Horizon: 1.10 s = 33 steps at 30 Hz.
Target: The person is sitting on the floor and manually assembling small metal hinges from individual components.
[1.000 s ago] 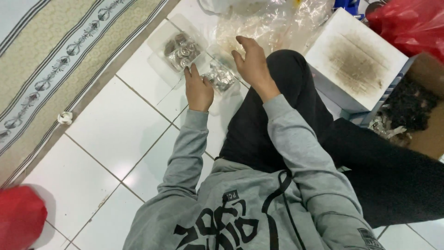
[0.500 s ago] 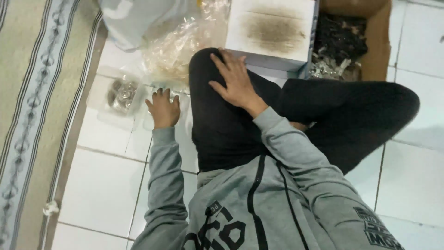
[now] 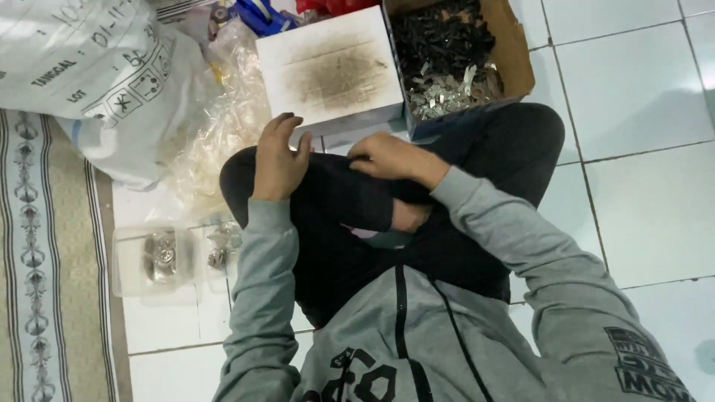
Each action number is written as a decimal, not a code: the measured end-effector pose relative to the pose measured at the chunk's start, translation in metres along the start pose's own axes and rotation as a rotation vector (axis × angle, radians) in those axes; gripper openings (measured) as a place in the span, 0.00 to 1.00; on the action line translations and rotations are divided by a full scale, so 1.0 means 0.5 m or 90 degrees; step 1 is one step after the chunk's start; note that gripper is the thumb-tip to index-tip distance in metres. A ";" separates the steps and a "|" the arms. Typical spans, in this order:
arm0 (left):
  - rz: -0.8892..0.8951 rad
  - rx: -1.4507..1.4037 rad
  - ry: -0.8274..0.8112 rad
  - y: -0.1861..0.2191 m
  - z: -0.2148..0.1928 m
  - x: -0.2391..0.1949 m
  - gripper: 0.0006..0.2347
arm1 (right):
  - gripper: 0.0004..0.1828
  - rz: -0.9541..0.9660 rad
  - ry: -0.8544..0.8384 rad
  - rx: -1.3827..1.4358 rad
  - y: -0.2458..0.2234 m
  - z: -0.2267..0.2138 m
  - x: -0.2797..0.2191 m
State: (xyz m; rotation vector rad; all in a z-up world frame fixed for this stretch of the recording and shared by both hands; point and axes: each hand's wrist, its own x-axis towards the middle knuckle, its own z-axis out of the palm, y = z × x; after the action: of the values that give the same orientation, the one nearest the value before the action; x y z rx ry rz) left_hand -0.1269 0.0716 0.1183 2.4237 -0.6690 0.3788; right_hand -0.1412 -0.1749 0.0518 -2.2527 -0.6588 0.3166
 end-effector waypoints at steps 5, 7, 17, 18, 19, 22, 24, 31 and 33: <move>-0.150 0.008 -0.212 -0.122 0.115 0.077 0.14 | 0.17 0.170 0.144 -0.111 0.202 -0.163 -0.010; -0.198 0.028 -0.246 -0.160 0.129 0.119 0.15 | 0.19 0.246 0.176 -0.154 0.362 -0.172 0.004; 0.045 -0.114 -0.330 0.094 0.369 0.283 0.11 | 0.19 0.597 0.179 0.045 0.508 -0.177 -0.040; 0.084 -0.100 -0.370 0.115 0.420 0.291 0.11 | 0.18 0.602 0.185 0.042 0.544 -0.162 -0.049; 0.087 -0.106 -0.377 0.105 0.490 0.287 0.11 | 0.18 0.613 0.185 0.043 0.552 -0.163 -0.054; 0.105 -0.057 -0.401 0.080 0.655 0.263 0.10 | 0.18 0.648 0.103 0.028 0.606 -0.135 -0.056; 0.106 0.048 -0.470 0.068 0.713 0.251 0.13 | 0.15 0.647 0.089 -0.012 0.688 -0.084 -0.049; 0.073 0.007 -0.477 0.026 0.788 0.245 0.03 | 0.09 0.590 0.061 -0.095 0.552 -0.081 -0.018; 0.056 -0.051 -0.464 -0.005 0.800 0.264 0.03 | 0.08 0.558 0.083 -0.076 0.592 -0.061 -0.001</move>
State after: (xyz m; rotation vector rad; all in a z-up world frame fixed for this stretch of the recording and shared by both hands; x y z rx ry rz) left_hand 0.0286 -0.2196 -0.1434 2.4337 -1.0650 -0.5228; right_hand -0.0223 -0.3659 -0.1429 -2.5363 0.4293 0.5474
